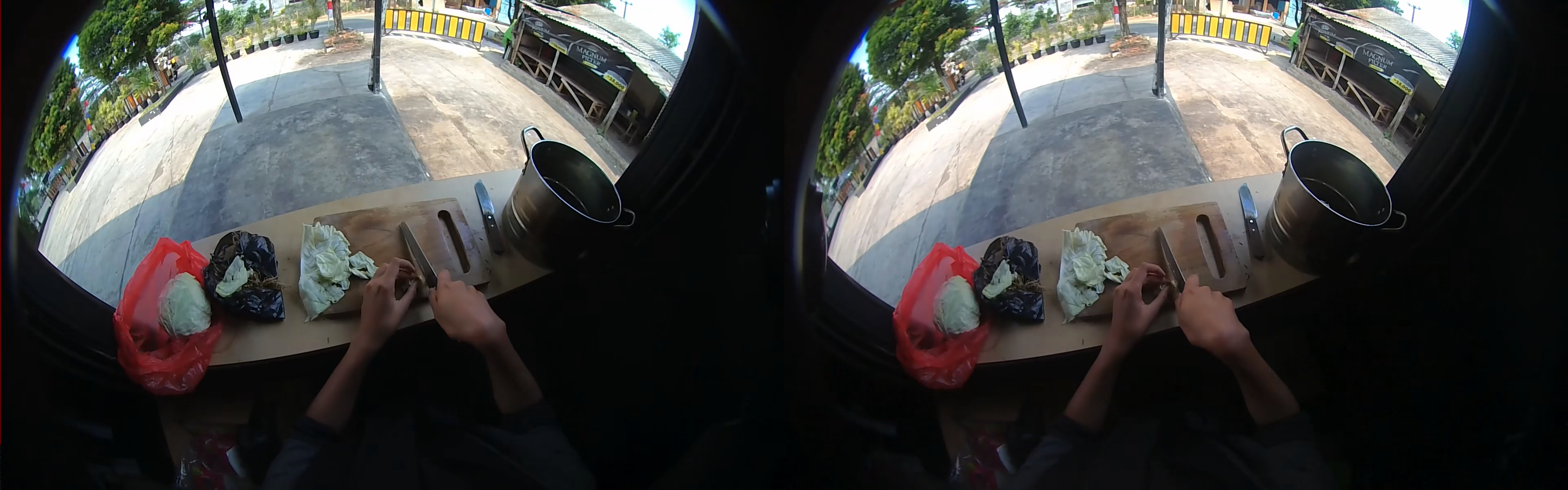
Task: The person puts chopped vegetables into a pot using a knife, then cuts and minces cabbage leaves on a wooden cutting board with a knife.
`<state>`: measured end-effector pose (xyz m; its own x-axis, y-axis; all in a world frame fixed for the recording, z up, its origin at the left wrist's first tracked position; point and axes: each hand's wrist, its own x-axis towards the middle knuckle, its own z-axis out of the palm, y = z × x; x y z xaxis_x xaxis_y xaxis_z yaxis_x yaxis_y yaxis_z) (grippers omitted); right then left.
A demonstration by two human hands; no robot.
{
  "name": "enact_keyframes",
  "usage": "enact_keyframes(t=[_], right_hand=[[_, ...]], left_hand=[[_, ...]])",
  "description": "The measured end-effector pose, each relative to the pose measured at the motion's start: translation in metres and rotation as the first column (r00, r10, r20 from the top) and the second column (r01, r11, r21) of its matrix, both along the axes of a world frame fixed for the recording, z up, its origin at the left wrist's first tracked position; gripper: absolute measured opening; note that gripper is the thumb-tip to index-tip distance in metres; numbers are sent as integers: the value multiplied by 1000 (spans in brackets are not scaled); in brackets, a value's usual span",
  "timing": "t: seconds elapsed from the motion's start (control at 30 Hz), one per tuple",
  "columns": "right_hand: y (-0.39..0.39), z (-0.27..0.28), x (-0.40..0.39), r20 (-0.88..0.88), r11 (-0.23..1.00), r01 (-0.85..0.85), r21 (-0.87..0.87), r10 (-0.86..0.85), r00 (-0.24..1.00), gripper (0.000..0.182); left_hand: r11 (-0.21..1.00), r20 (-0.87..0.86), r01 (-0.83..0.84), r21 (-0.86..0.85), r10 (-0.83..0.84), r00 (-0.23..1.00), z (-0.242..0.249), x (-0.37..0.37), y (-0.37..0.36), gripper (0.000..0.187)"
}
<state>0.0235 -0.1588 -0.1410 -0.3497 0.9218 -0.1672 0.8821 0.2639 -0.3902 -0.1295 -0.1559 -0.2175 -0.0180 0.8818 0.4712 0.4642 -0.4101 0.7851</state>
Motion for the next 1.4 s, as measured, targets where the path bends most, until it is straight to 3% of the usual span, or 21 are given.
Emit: enact_keyframes(t=[0.17,0.27,0.4,0.43,0.47,0.6,0.83,0.97,1.07,1.17,1.23,1.37,1.4], right_hand=[[0,-19,-18,16,992,124,12,-124,992,27],[7,-12,-2,-12,1000,2,3,-2,1000,25],[-13,-13,-19,66,996,89,-1,-89,994,23],[-8,-16,-19,65,996,86,1,-86,994,23],[-1,-17,-17,30,998,62,-2,-62,998,23],[4,-7,-1,-14,999,-36,0,36,999,24],[-6,-16,-18,34,996,85,-24,-84,996,23],[-2,-9,-11,60,999,-41,17,40,997,21],[-10,-16,-20,110,1000,15,-8,-14,994,20],[3,-21,-20,53,995,44,93,-49,997,20],[14,-10,-11,58,998,-57,25,55,997,21],[-8,-7,-17,89,1000,1,-20,1,996,21],[-11,-18,-24,33,998,44,53,-45,998,22]], left_hand=[[1000,12,-8,5,8,1000,-1,0,-1,22],[1000,10,-15,-4,16,1000,0,0,-4,20],[999,-13,-27,-17,27,1000,2,0,-11,18],[999,-87,-27,29,30,996,4,-1,-13,17],[997,-161,-22,75,34,986,4,-1,-15,15],[995,-179,11,99,7,984,1,-2,-15,15],[995,-19,-84,58,86,996,3,-1,-13,19],[997,90,-78,-16,79,993,9,1,-15,21],[998,94,-69,9,68,993,6,2,-14,23],[995,67,-96,2,95,993,2,1,-13,23],[995,17,-97,29,96,995,-1,2,-16,23],[992,-33,-117,53,119,992,-6,3,-15,23],[992,-33,-116,52,118,992,-7,3,-15,23]])
